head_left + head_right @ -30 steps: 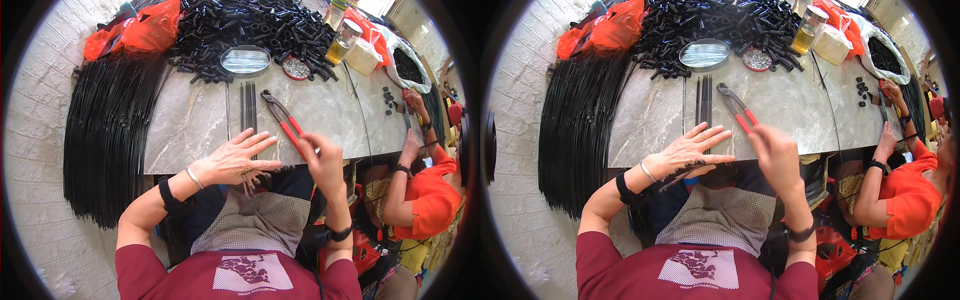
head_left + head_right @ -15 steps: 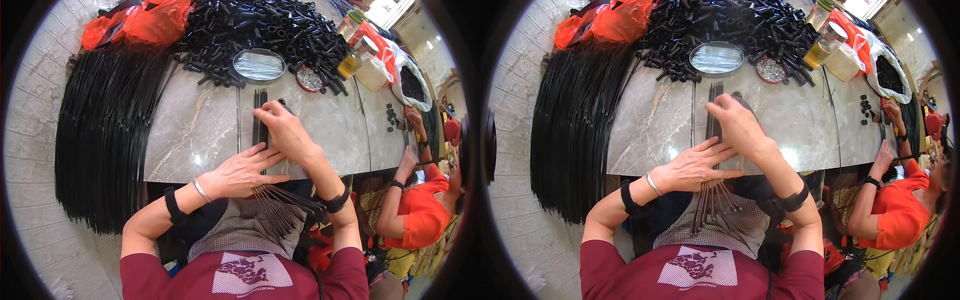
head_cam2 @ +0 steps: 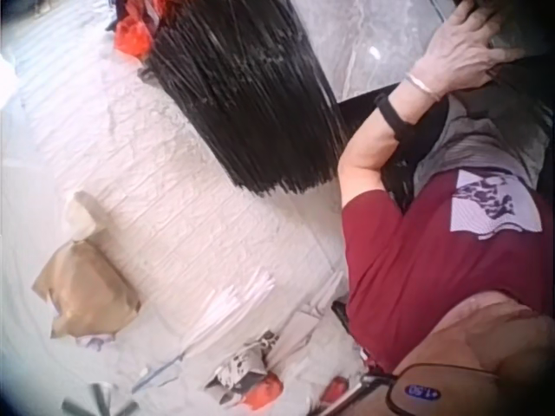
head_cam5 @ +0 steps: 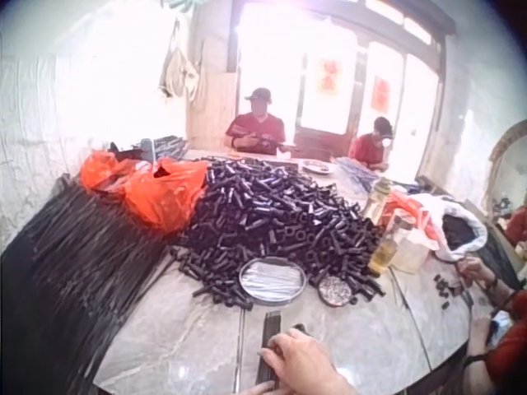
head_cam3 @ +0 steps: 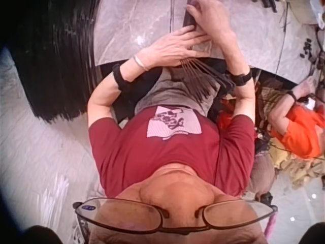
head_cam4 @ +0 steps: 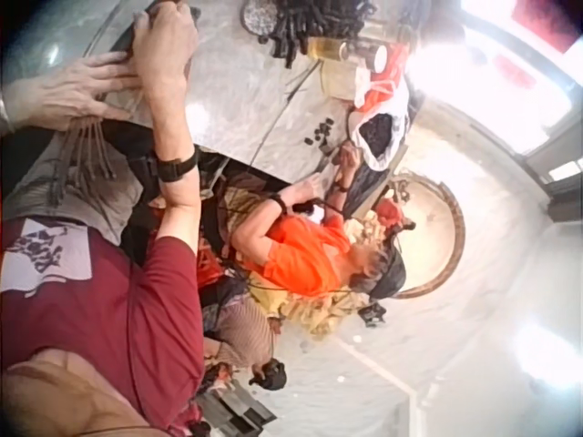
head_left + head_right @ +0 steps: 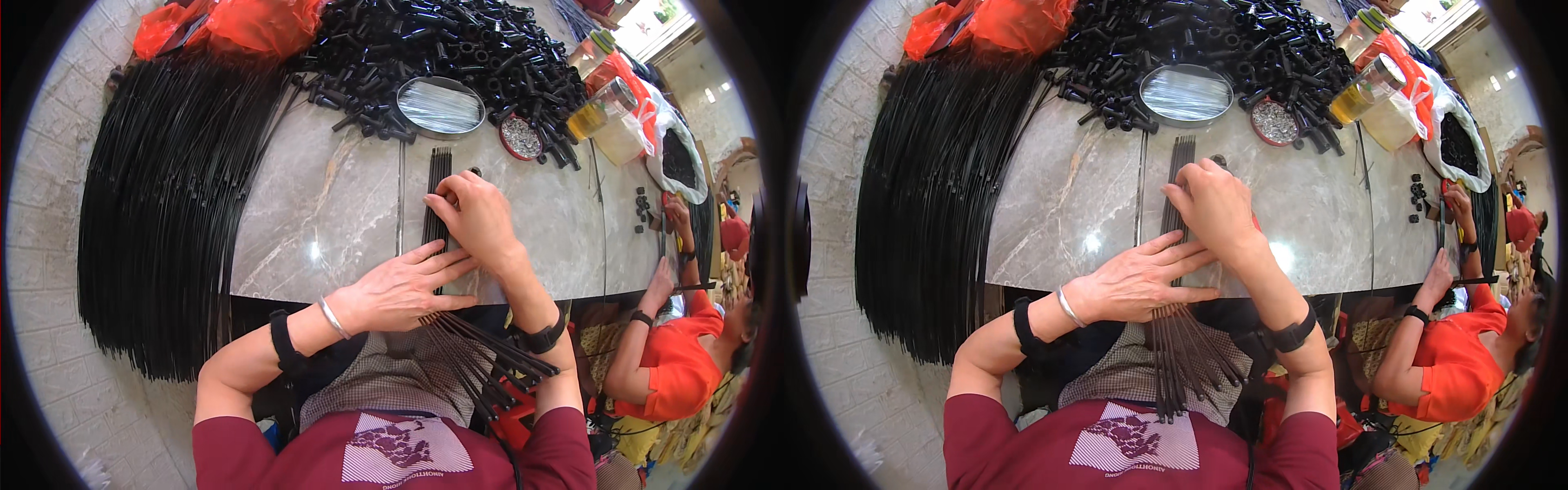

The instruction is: Assembling umbrella ribs by fitting plastic caps onto the ends of the rods and securing them for manufacturing.

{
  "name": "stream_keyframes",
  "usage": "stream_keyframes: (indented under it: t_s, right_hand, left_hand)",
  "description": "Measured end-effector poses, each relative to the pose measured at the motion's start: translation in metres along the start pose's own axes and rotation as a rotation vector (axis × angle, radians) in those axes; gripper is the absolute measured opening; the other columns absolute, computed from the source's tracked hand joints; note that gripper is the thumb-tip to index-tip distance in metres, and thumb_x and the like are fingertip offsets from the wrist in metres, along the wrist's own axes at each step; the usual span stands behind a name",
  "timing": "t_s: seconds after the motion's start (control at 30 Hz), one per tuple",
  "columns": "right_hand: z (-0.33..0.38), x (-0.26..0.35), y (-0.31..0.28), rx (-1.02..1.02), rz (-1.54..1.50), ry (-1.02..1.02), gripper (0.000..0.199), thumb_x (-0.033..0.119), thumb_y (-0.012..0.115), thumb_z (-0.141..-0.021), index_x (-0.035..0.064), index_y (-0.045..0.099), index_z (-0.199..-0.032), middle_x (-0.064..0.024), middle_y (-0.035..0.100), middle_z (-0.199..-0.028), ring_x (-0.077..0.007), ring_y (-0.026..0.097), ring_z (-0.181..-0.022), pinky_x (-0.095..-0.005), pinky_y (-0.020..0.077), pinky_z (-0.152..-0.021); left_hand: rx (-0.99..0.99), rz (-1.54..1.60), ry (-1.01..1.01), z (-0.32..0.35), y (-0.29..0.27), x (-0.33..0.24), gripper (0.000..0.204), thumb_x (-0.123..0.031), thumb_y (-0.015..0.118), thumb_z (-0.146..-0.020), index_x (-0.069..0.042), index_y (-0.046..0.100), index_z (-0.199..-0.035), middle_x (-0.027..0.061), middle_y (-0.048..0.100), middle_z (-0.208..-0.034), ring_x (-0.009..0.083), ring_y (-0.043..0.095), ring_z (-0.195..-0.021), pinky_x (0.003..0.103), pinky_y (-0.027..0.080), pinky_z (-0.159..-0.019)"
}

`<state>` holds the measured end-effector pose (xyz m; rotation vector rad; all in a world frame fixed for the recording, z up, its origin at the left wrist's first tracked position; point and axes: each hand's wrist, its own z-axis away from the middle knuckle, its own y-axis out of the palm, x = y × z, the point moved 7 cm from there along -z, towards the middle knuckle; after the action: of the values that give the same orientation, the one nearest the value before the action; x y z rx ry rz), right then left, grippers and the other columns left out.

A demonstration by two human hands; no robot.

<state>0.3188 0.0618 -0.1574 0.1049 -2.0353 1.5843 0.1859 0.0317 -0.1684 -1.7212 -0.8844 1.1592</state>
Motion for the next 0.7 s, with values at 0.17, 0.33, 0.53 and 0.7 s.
stream_keyframes:
  t_s: [0.17,0.33,0.53,0.7]
  right_hand:
    - [-0.001,0.013,0.005,-0.018,-0.013,-0.065,0.022,0.022,0.073,-0.081,0.0028,0.068,-0.091,-0.0109,0.064,-0.081,-0.0299,0.065,-0.074,-0.0385,0.0508,-0.066]
    - [0.005,0.003,-0.005,-0.101,-0.160,-0.073,0.022,0.020,0.072,-0.082,0.0019,0.067,-0.093,-0.0144,0.064,-0.084,-0.0326,0.064,-0.076,-0.0412,0.0510,-0.069]
    - [0.015,-0.002,-0.005,-0.026,-0.014,0.003,0.019,0.019,0.066,-0.087,0.0020,0.064,-0.095,-0.0174,0.065,-0.088,-0.0386,0.065,-0.082,-0.0457,0.0521,-0.072]
    - [0.057,-0.011,-0.051,-0.144,0.064,-0.006,0.030,0.018,0.067,-0.086,0.0029,0.062,-0.111,-0.0165,0.062,-0.102,-0.0358,0.060,-0.096,-0.0432,0.0504,-0.080]
  left_hand:
    - [0.008,0.014,-0.001,0.001,0.003,0.000,0.062,-0.023,0.063,-0.080,-0.032,0.049,-0.140,0.0125,0.036,-0.152,0.0277,0.031,-0.143,0.046,0.018,-0.121]
    - [0.022,-0.024,0.006,-0.001,0.001,-0.002,0.062,-0.023,0.063,-0.080,-0.032,0.049,-0.141,0.0118,0.036,-0.152,0.0276,0.031,-0.143,0.047,0.018,-0.121]
    - [0.025,-0.016,0.005,-0.001,0.002,-0.002,0.060,-0.024,0.061,-0.083,-0.031,0.048,-0.141,0.0112,0.034,-0.154,0.0276,0.031,-0.143,0.046,0.021,-0.120]
    - [0.021,-0.018,-0.001,0.003,0.006,0.000,0.054,-0.026,0.058,-0.088,-0.030,0.049,-0.141,0.0112,0.032,-0.155,0.0262,0.031,-0.144,0.045,0.024,-0.119]
